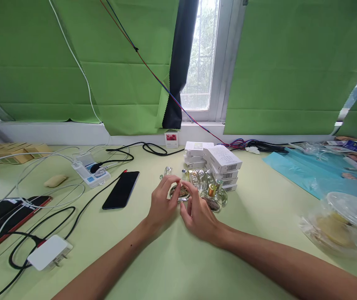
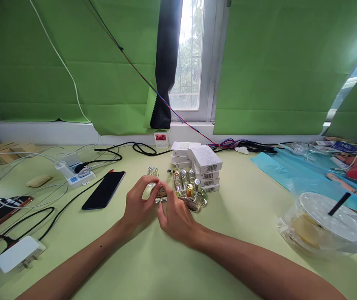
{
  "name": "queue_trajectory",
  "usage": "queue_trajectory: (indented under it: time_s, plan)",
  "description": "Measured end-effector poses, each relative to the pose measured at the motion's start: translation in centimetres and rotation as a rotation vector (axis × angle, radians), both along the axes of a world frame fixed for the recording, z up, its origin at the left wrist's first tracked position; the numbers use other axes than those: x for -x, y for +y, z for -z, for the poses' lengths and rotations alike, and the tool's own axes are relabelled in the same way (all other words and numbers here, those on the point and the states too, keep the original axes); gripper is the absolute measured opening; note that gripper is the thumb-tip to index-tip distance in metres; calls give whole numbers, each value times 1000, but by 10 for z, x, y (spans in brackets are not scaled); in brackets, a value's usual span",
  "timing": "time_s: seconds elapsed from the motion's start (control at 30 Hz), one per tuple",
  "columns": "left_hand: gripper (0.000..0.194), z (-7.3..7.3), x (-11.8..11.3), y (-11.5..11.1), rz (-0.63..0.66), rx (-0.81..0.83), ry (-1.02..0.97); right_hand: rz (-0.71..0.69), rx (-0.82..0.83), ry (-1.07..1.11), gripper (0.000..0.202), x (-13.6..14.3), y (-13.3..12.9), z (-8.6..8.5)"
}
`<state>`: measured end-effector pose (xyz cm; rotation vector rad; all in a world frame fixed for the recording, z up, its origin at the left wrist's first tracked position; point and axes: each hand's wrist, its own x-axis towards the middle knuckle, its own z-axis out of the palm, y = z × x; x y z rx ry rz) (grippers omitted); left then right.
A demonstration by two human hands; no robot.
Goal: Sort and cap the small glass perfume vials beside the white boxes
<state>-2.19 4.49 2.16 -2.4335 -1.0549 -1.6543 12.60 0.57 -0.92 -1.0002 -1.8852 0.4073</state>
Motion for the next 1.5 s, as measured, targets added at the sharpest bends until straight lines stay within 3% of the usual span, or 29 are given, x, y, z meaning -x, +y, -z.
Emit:
queue_trajectory:
  time_s: [0.87,1.5]
  plan:
    - [10,-1,-1,-1,42,12,3,1,13,17,60,0,1,2]
    - [11,1,1,2,-8,2,-19,0,-1,19,61,0,1,0]
